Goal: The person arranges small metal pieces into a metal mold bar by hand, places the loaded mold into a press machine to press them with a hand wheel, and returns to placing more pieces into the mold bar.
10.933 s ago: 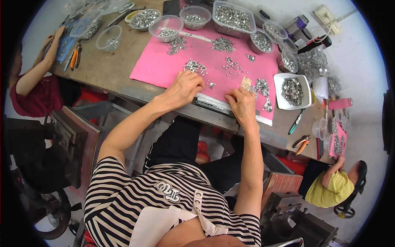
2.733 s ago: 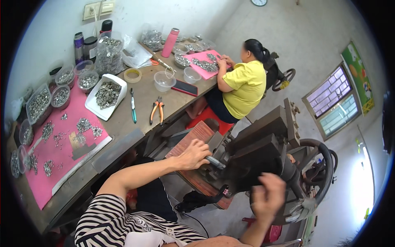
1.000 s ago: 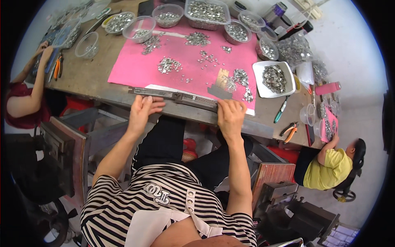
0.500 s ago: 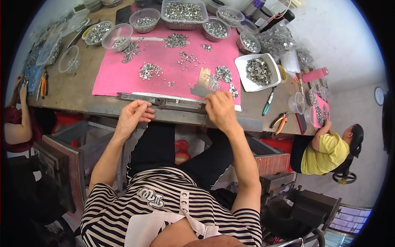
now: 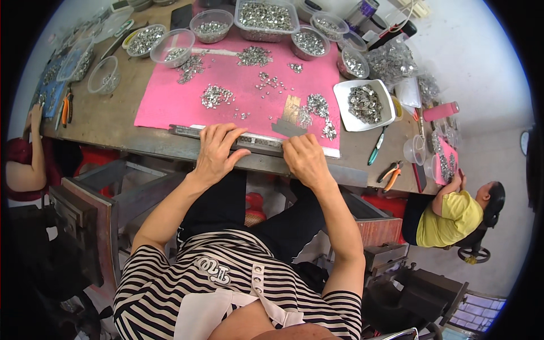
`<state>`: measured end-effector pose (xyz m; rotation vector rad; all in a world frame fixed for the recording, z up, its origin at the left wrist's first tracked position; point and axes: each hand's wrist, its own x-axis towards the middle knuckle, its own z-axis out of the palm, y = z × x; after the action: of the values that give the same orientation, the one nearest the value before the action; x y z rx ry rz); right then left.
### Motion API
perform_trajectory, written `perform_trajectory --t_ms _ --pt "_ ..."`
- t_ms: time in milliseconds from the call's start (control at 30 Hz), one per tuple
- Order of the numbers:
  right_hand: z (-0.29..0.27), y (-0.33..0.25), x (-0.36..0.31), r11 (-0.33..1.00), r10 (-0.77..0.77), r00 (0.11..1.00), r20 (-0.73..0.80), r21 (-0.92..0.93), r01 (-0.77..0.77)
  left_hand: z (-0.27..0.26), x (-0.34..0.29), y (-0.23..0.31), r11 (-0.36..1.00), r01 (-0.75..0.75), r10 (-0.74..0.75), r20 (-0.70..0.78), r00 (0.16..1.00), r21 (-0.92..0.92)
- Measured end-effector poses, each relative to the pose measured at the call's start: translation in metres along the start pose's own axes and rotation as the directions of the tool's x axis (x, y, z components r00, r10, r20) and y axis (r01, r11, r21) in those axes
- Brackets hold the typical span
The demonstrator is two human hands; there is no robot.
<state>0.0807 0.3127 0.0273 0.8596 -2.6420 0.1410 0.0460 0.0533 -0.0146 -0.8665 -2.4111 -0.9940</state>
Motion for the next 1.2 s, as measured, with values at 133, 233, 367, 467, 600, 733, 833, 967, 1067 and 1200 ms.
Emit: perform_trajectory --t_ms 133,233,367,467,600,733,833,967,1067,1200 --pt "-0.015 0.020 0.005 0.994 0.049 0.964 -0.262 0.105 -0.022 0.001 -0.003 -0.002 1.000 0.002 -0.002 0.006 1.000 0.028" --pt "-0.042 0.060 -0.006 0.897 0.334 0.743 -0.580 -0.047 -0.440 -0.002 -0.003 0.000 1.000 -0.003 0.003 0.016 1.000 0.021" --pt "-0.039 0.091 -0.043 0.648 0.622 0.607 -0.495 -0.110 -0.754 -0.002 0.013 0.010 0.999 -0.047 0.047 0.002 0.999 -0.022" --pt "-0.015 0.073 -0.049 0.800 0.577 0.764 -0.289 0.009 -0.600 0.010 0.045 0.018 0.986 -0.148 0.150 0.013 0.989 -0.072" --pt "0.004 0.053 -0.043 0.809 0.588 0.774 -0.233 0.171 -0.563 0.055 0.100 0.013 0.962 -0.261 0.265 0.041 0.963 -0.082" --pt "0.012 0.051 -0.038 0.803 0.596 0.777 -0.205 0.160 -0.574 0.094 0.143 0.003 0.968 -0.247 0.250 0.119 0.961 -0.039" --pt "0.015 0.053 -0.040 0.795 0.607 0.771 -0.195 0.157 -0.586 0.107 0.160 0.005 0.978 -0.206 0.203 0.243 0.949 -0.012" --pt "0.002 0.050 -0.044 0.774 0.632 0.748 -0.204 0.220 -0.594 0.113 0.162 0.010 0.966 -0.246 0.213 0.290 0.933 0.083" --pt "-0.002 0.052 -0.054 0.731 0.675 0.701 -0.230 0.334 -0.594 0.115 0.161 0.015 0.938 -0.310 0.260 0.276 0.925 0.155" --pt "0.003 0.047 -0.057 0.678 0.721 0.671 -0.170 0.372 -0.634 0.118 0.159 0.016 0.908 -0.356 0.296 0.263 0.918 0.223"
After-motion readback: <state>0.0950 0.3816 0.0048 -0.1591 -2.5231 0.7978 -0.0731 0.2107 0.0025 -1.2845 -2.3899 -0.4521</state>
